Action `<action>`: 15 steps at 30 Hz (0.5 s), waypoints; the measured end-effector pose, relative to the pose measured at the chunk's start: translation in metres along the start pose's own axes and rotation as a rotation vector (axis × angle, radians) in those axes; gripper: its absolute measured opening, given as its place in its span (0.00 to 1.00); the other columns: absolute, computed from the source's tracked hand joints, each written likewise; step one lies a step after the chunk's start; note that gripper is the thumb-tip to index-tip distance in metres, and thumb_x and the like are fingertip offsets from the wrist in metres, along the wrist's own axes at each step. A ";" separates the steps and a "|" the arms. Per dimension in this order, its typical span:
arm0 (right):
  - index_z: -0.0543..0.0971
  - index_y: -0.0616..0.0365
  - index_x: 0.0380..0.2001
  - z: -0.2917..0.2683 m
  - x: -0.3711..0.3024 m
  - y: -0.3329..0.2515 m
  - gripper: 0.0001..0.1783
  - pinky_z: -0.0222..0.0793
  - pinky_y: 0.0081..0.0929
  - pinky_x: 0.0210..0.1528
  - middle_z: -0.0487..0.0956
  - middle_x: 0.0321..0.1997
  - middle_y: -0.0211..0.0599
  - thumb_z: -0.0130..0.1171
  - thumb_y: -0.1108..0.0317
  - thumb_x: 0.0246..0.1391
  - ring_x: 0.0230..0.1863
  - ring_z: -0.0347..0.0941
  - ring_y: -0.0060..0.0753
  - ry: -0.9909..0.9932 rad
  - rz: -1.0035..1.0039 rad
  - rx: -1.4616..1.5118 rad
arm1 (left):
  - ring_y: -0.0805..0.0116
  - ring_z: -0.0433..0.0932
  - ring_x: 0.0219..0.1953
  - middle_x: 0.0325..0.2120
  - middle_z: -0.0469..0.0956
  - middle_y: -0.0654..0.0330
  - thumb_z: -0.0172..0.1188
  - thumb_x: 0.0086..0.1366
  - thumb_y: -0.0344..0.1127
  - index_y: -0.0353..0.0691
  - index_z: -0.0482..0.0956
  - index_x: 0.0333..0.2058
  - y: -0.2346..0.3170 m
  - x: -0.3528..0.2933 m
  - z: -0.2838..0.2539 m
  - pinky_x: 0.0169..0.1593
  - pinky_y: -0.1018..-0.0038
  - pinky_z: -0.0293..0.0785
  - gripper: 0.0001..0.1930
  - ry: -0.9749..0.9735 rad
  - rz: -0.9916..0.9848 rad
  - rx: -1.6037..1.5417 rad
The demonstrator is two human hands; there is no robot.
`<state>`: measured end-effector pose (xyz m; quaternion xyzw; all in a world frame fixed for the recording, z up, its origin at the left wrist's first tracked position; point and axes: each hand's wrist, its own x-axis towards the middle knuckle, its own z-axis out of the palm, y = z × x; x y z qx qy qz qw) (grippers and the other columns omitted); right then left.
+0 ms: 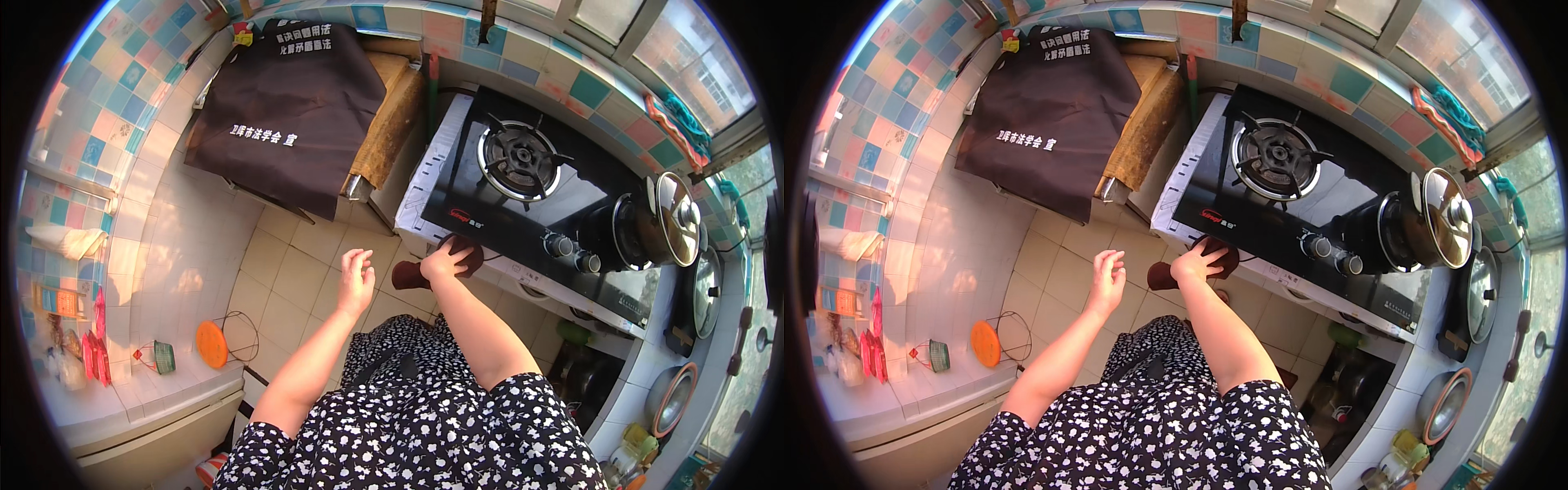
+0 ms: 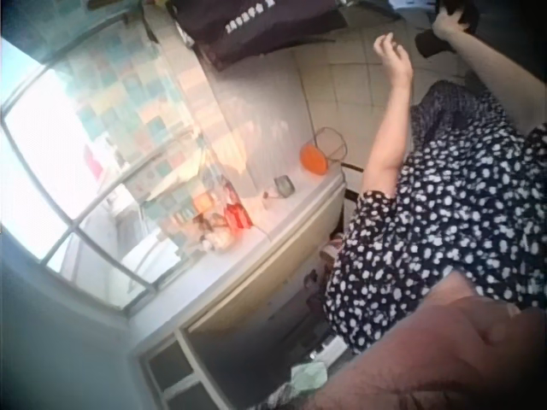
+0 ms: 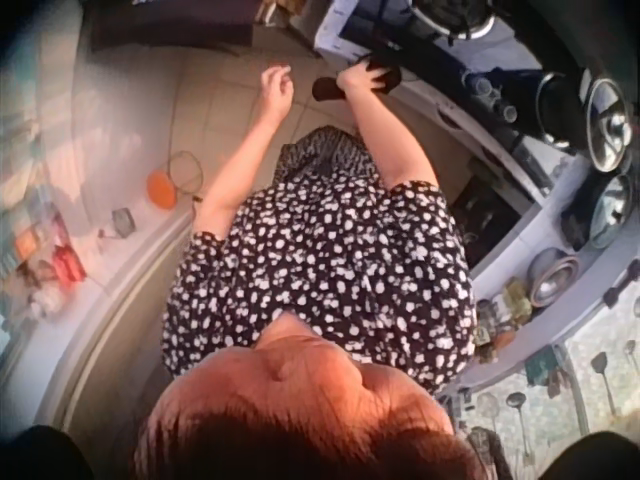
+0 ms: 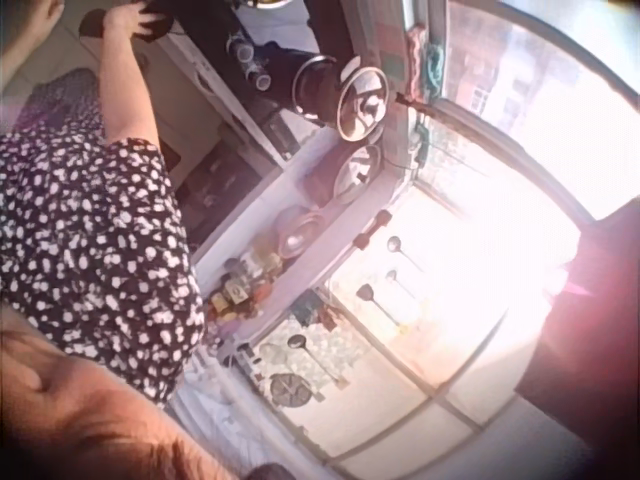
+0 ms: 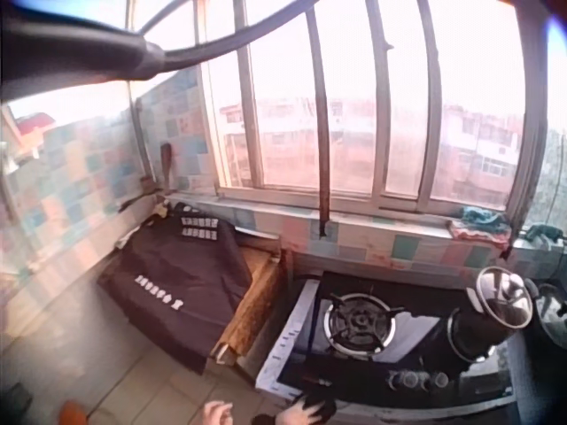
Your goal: The person cleans the kitchen sink, stove, and countertops using a cloth and sponge. They wipe the surfaces thoroughly, moving items like bottles and pots aside to reach the areas underneath. The person then walks to a bedroom, picks up a bowl from a table, and returns to the living room.
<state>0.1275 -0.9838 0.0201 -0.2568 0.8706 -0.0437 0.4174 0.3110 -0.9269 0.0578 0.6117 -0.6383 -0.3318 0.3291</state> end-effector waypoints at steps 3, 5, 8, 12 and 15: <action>0.39 0.29 0.70 0.035 0.009 -0.011 0.56 0.58 0.59 0.63 0.20 0.74 0.46 0.58 0.75 0.44 0.71 0.31 0.75 0.025 -0.088 -0.150 | 0.67 0.73 0.47 0.54 0.61 0.57 0.53 0.59 0.22 0.42 0.70 0.53 0.010 0.000 -0.002 0.46 0.73 0.76 0.22 -0.010 -0.008 0.005; 0.37 0.32 0.71 0.033 -0.012 -0.029 0.56 0.58 0.58 0.63 0.21 0.74 0.49 0.58 0.73 0.45 0.70 0.34 0.78 -0.045 -0.127 -0.139 | 0.67 0.72 0.48 0.54 0.61 0.57 0.54 0.60 0.23 0.43 0.69 0.53 0.017 0.003 -0.004 0.46 0.73 0.76 0.22 -0.007 -0.034 0.019; 0.37 0.33 0.71 0.035 -0.024 -0.044 0.55 0.58 0.54 0.64 0.21 0.74 0.47 0.59 0.71 0.47 0.70 0.33 0.79 -0.227 -0.289 -0.207 | 0.64 0.71 0.51 0.55 0.59 0.57 0.55 0.61 0.24 0.44 0.68 0.55 0.021 0.013 0.001 0.47 0.72 0.75 0.22 -0.009 -0.092 0.002; 0.43 0.47 0.70 0.021 -0.020 -0.045 0.50 0.57 0.44 0.67 0.34 0.75 0.45 0.55 0.77 0.46 0.70 0.45 0.68 -0.389 -0.705 0.012 | 0.63 0.69 0.53 0.56 0.59 0.56 0.55 0.63 0.26 0.45 0.67 0.57 0.003 0.029 0.012 0.52 0.70 0.72 0.23 0.059 -0.186 -0.077; 0.49 0.53 0.69 0.001 -0.018 -0.036 0.48 0.55 0.40 0.68 0.40 0.75 0.47 0.53 0.81 0.43 0.70 0.49 0.58 -0.454 -0.806 -0.015 | 0.62 0.68 0.55 0.56 0.59 0.56 0.54 0.65 0.30 0.44 0.67 0.57 -0.015 0.027 0.015 0.56 0.68 0.69 0.21 0.093 -0.249 -0.123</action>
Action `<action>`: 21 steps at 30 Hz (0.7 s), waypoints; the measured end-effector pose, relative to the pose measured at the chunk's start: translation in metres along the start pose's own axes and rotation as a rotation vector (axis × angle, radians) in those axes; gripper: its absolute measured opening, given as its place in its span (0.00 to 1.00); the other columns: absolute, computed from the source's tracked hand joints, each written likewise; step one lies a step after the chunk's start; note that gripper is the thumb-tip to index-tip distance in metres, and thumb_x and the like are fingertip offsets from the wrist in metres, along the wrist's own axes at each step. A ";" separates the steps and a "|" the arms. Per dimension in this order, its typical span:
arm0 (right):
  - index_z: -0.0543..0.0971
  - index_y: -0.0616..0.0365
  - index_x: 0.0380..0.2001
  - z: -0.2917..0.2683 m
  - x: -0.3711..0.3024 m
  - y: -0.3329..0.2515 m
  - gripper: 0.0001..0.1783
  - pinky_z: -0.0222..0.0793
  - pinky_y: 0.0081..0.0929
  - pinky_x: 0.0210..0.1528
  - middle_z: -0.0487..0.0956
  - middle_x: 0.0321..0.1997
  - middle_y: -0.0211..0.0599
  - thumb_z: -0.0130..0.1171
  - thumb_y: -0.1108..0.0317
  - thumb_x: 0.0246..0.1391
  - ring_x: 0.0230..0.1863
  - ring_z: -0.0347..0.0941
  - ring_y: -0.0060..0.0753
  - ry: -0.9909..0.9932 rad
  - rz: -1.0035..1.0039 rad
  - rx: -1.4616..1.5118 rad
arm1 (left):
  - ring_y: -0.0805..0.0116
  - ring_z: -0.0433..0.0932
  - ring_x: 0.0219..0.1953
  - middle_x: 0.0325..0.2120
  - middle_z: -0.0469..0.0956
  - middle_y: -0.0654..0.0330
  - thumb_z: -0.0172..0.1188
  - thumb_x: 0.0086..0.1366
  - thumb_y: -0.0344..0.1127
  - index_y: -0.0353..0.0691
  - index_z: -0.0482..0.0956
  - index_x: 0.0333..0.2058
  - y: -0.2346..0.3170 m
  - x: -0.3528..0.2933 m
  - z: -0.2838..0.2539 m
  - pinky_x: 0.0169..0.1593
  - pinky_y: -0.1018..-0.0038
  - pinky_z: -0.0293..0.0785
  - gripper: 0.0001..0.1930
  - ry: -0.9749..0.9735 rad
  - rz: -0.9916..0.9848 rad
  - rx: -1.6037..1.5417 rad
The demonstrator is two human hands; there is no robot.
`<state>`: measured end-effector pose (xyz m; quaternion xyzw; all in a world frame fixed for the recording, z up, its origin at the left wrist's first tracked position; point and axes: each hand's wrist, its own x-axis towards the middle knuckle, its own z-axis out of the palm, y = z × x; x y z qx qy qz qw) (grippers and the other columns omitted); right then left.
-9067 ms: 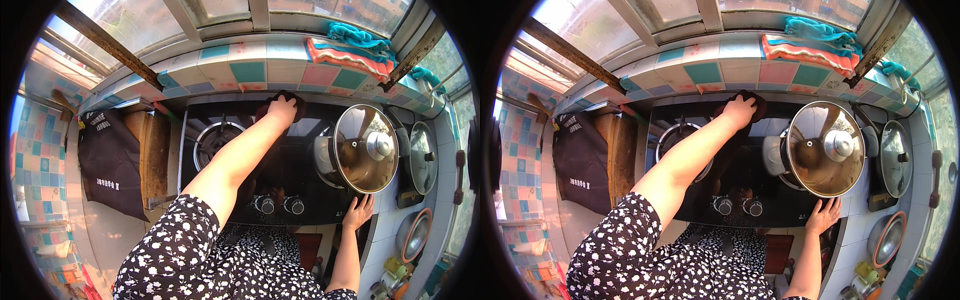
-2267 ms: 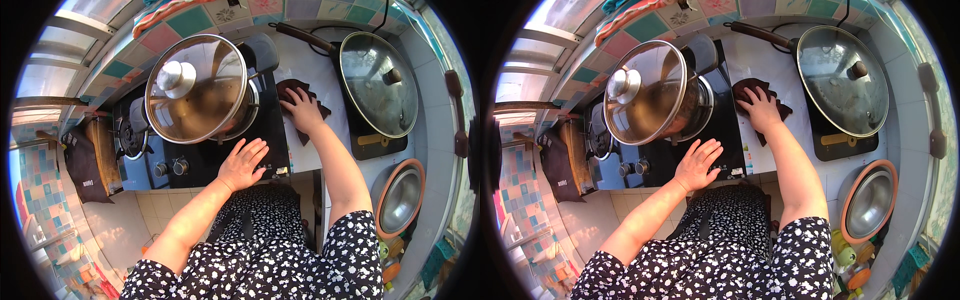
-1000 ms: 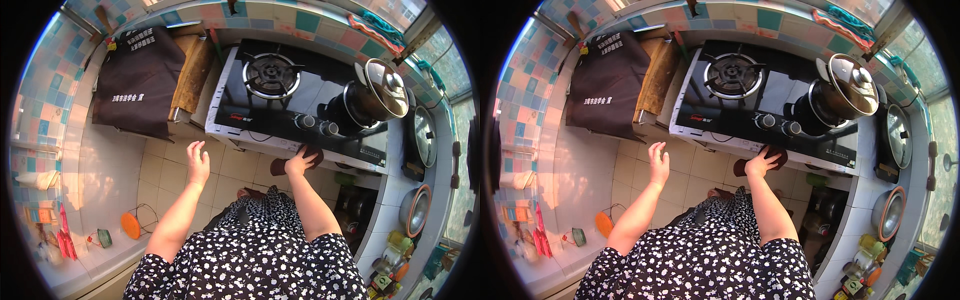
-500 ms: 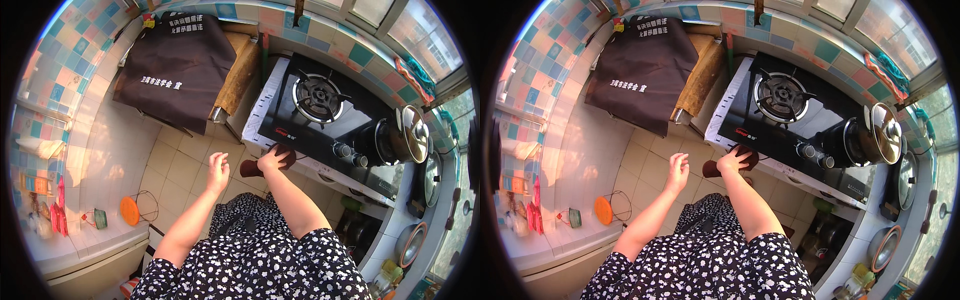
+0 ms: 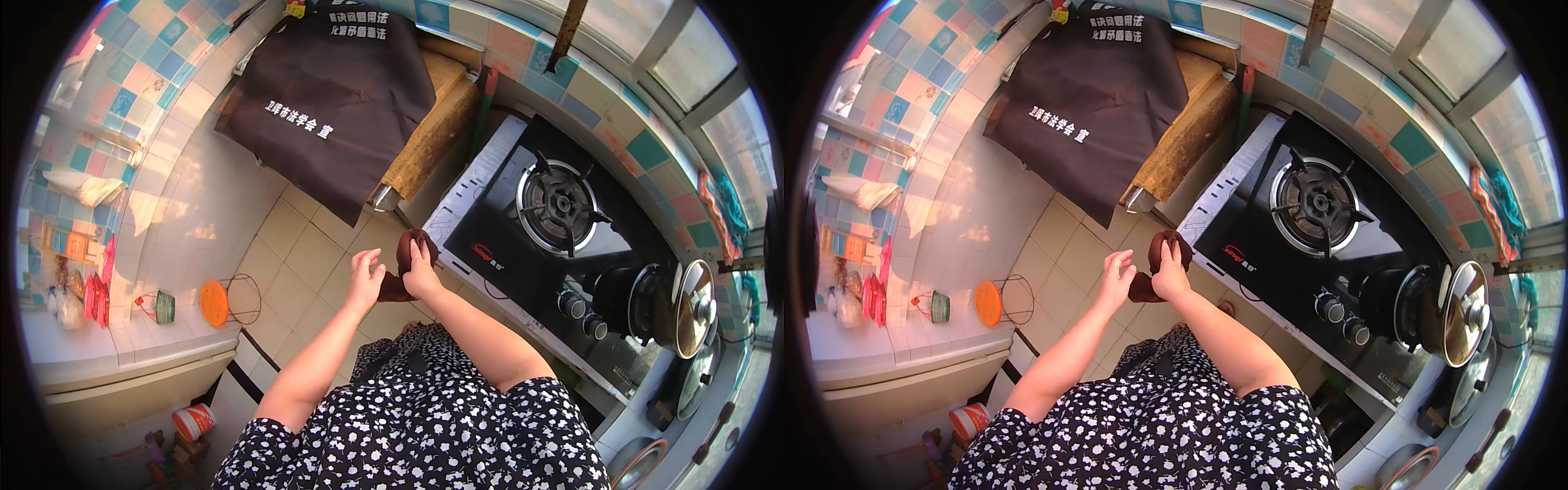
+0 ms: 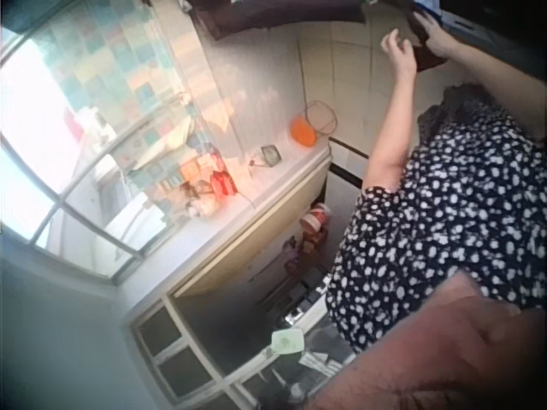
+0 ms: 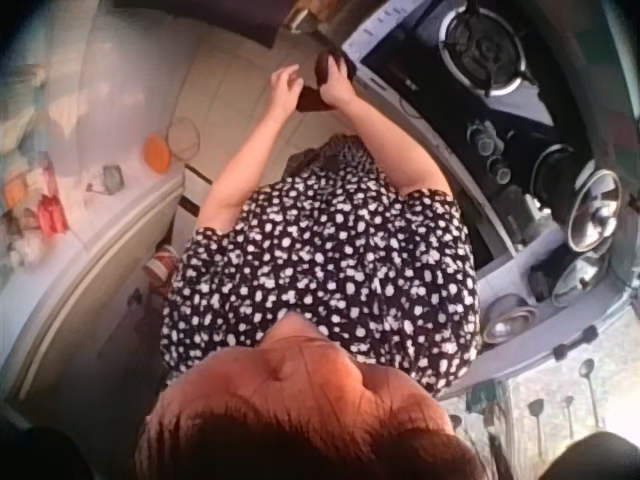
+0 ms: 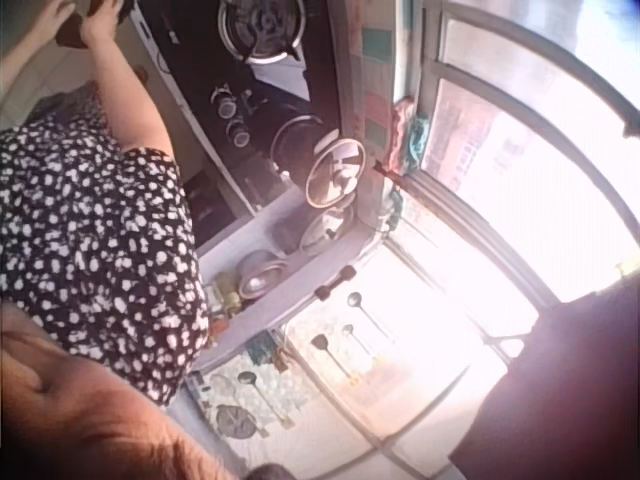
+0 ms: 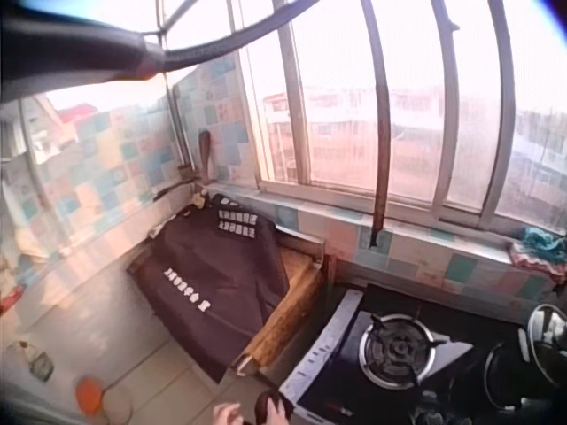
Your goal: The person cleans the kitchen sink, stove, and countertops using a cloth and sponge. They wipe the surfaces thoroughly, moving items like bottles and pots aside to reach the areas underneath. The person then walks to a bedroom, picks up a bowl from a table, and returns to the living room.
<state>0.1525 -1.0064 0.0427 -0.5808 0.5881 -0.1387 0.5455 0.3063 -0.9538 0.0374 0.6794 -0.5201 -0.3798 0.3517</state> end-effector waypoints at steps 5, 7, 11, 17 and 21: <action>0.56 0.53 0.67 -0.048 -0.035 -0.014 0.43 0.54 0.35 0.68 0.46 0.74 0.45 0.46 0.80 0.43 0.71 0.50 0.51 -0.136 -0.204 0.031 | 0.65 0.65 0.59 0.59 0.59 0.59 0.46 0.72 0.42 0.44 0.64 0.60 0.031 0.003 0.000 0.60 0.67 0.65 0.20 -0.166 -0.145 -0.216; 0.60 0.51 0.66 -0.077 -0.050 -0.035 0.41 0.55 0.35 0.67 0.51 0.73 0.45 0.46 0.79 0.43 0.70 0.52 0.51 -0.160 -0.275 -0.011 | 0.69 0.69 0.56 0.54 0.68 0.62 0.44 0.73 0.46 0.43 0.65 0.60 0.038 0.007 0.012 0.56 0.70 0.69 0.21 -0.208 -0.333 -0.487; 0.67 0.49 0.62 -0.153 -0.098 -0.085 0.39 0.61 0.36 0.64 0.61 0.69 0.43 0.47 0.79 0.41 0.67 0.58 0.50 -0.052 -0.363 -0.289 | 0.71 0.72 0.50 0.48 0.73 0.63 0.51 0.71 0.39 0.39 0.71 0.55 0.033 0.031 0.035 0.51 0.75 0.72 0.18 -0.228 -0.169 -0.405; 0.73 0.50 0.56 -0.191 -0.096 -0.031 0.36 0.66 0.42 0.58 0.61 0.69 0.35 0.49 0.82 0.37 0.68 0.56 0.50 0.258 -0.369 -0.746 | 0.65 0.73 0.49 0.43 0.75 0.61 0.56 0.64 0.34 0.44 0.78 0.45 0.056 0.069 0.059 0.53 0.68 0.68 0.12 -0.274 0.090 0.011; 0.75 0.46 0.54 -0.177 -0.078 0.013 0.35 0.52 0.50 0.63 0.61 0.69 0.33 0.54 0.77 0.35 0.70 0.50 0.52 0.284 -0.391 -0.973 | 0.63 0.71 0.45 0.39 0.75 0.66 0.60 0.56 0.32 0.49 0.81 0.38 0.038 0.092 0.079 0.52 0.66 0.63 0.10 -0.212 0.424 0.289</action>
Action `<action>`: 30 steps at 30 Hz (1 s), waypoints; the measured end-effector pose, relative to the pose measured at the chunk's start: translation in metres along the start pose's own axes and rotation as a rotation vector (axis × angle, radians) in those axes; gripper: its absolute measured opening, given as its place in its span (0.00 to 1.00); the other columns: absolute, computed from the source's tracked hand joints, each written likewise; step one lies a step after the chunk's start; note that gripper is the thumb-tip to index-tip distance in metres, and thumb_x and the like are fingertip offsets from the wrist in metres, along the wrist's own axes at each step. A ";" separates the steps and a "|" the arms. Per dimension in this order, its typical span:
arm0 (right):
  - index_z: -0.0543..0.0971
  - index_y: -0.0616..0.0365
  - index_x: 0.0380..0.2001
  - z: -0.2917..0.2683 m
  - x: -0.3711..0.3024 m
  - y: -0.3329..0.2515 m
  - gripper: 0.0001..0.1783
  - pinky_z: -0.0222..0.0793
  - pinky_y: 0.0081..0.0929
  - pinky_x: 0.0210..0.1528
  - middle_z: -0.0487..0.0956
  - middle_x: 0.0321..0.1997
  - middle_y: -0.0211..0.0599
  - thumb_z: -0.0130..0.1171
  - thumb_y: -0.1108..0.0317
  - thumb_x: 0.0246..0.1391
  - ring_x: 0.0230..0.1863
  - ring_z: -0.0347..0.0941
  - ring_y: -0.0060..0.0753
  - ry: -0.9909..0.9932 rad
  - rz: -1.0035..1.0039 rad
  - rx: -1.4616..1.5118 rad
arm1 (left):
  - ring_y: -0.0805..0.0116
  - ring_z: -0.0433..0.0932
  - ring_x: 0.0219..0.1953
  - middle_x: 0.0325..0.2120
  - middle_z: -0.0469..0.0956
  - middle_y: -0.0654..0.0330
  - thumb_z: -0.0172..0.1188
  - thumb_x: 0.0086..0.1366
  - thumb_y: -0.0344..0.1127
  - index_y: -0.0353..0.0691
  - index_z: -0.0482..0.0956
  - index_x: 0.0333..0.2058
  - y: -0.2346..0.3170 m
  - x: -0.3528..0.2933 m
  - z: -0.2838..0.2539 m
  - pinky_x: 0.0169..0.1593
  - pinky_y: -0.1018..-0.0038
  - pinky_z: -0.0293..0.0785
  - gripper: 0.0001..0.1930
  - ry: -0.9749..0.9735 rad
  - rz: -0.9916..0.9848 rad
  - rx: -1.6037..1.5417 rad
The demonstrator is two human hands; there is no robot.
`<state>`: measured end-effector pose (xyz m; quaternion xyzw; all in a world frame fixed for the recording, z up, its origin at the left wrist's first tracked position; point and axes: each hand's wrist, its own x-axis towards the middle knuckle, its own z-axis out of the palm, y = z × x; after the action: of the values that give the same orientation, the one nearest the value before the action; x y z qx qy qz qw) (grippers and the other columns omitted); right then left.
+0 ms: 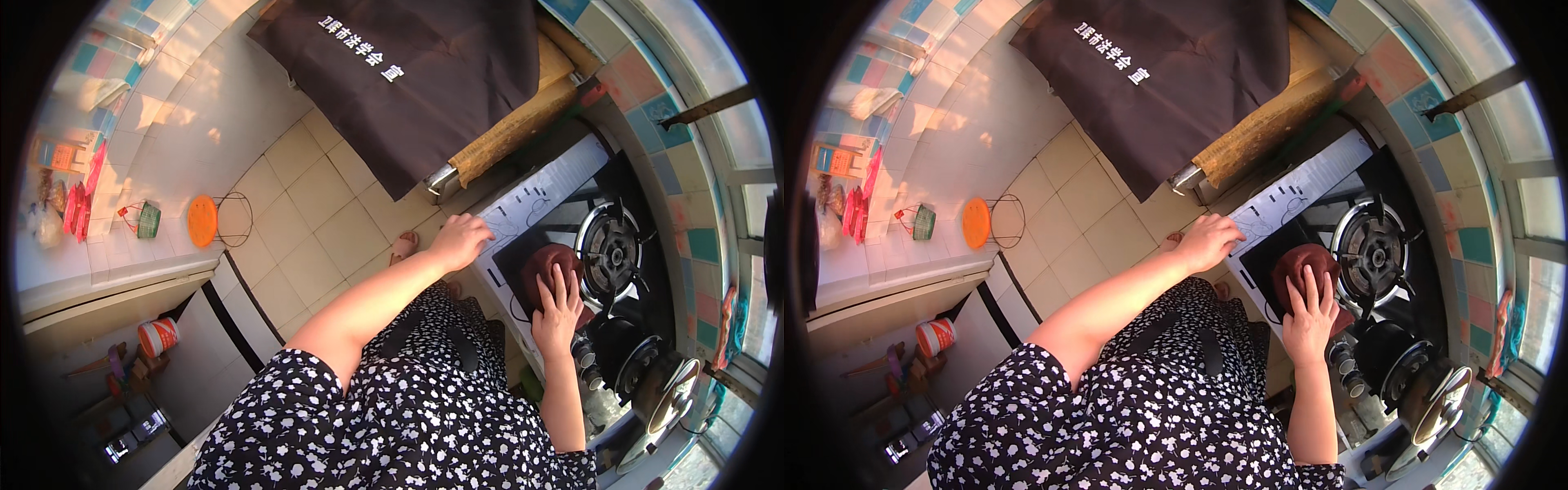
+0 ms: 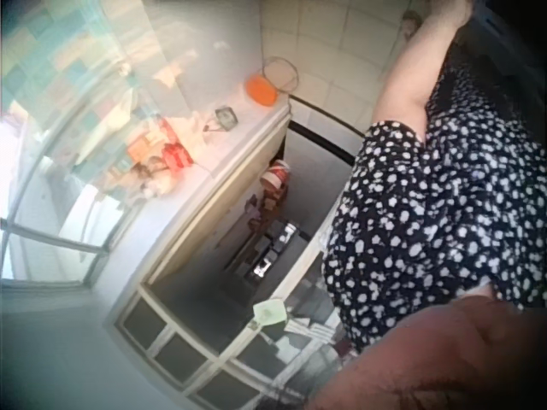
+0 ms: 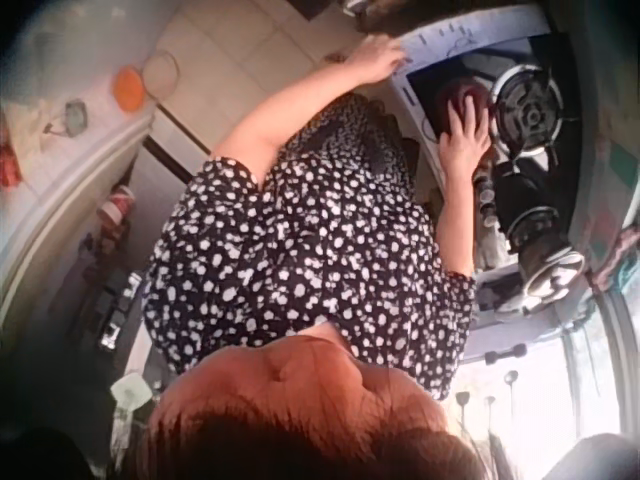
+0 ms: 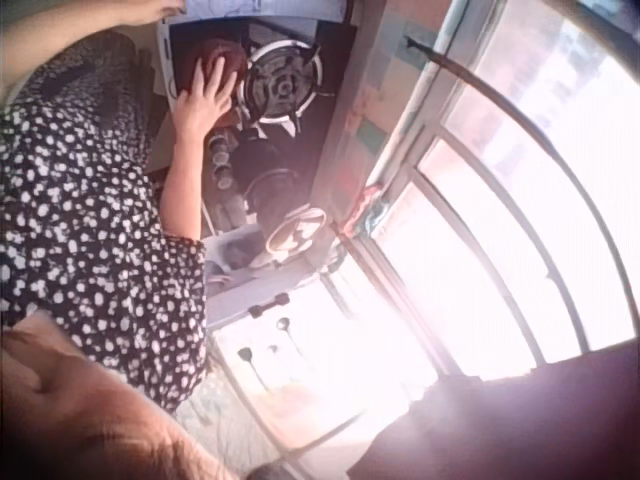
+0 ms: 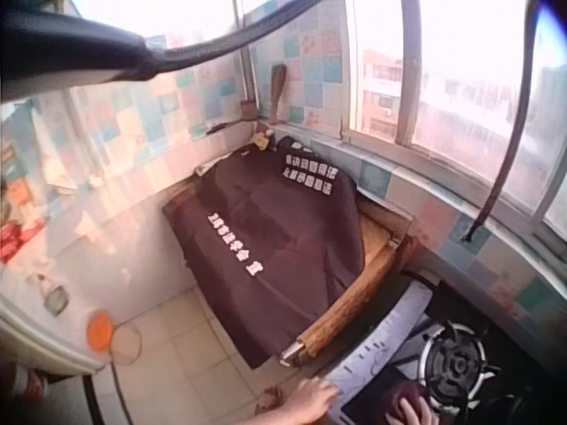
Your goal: The person cleans the kitchen sink, stove, and countertops using a cloth and sponge. They wipe the surfaces thoroughly, moving items like bottles and pots aside to reach the areas underneath. The person then walks to a bedroom, picks up a bowl from a table, and returns to the living room.
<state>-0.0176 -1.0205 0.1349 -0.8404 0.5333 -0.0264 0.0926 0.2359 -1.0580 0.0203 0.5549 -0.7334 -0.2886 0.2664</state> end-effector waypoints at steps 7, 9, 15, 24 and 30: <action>0.79 0.48 0.48 0.026 0.009 0.007 0.30 0.54 0.48 0.62 0.68 0.64 0.38 0.52 0.77 0.34 0.66 0.58 0.54 0.207 0.004 0.008 | 0.65 0.68 0.48 0.39 0.72 0.66 0.64 0.53 0.33 0.50 0.81 0.37 -0.022 0.024 0.018 0.60 0.61 0.54 0.11 -0.060 0.204 -0.030; 0.79 0.49 0.48 0.028 0.015 0.010 0.30 0.54 0.49 0.63 0.68 0.64 0.39 0.51 0.76 0.34 0.65 0.59 0.56 0.219 0.004 0.014 | 0.64 0.67 0.50 0.40 0.71 0.65 0.64 0.53 0.34 0.51 0.81 0.37 -0.025 0.027 0.016 0.62 0.58 0.52 0.11 -0.144 0.218 -0.040; 0.78 0.50 0.48 0.029 0.043 0.009 0.29 0.55 0.51 0.63 0.69 0.63 0.41 0.51 0.75 0.36 0.63 0.61 0.57 0.239 -0.009 -0.020 | 0.64 0.64 0.55 0.43 0.70 0.63 0.65 0.50 0.40 0.50 0.79 0.37 -0.020 0.040 0.017 0.67 0.52 0.45 0.13 -0.299 0.307 0.038; 0.77 0.52 0.50 0.032 0.045 0.007 0.29 0.53 0.48 0.65 0.68 0.64 0.42 0.52 0.76 0.38 0.63 0.60 0.57 0.230 0.019 -0.050 | 0.65 0.66 0.52 0.40 0.70 0.63 0.54 0.58 0.34 0.48 0.79 0.36 -0.019 0.045 0.021 0.66 0.61 0.49 0.08 -0.304 0.326 0.288; 0.69 0.57 0.60 0.039 0.049 -0.014 0.31 0.48 0.44 0.69 0.60 0.68 0.47 0.48 0.78 0.48 0.68 0.55 0.50 0.400 0.396 0.514 | 0.56 0.62 0.58 0.50 0.65 0.56 0.54 0.66 0.43 0.41 0.68 0.53 -0.007 0.026 -0.037 0.65 0.60 0.54 0.20 -0.123 -0.031 -0.574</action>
<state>0.0215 -1.0542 0.0963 -0.6484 0.6691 -0.3046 0.1977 0.2604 -1.0897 0.0430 0.4496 -0.6278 -0.5213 0.3632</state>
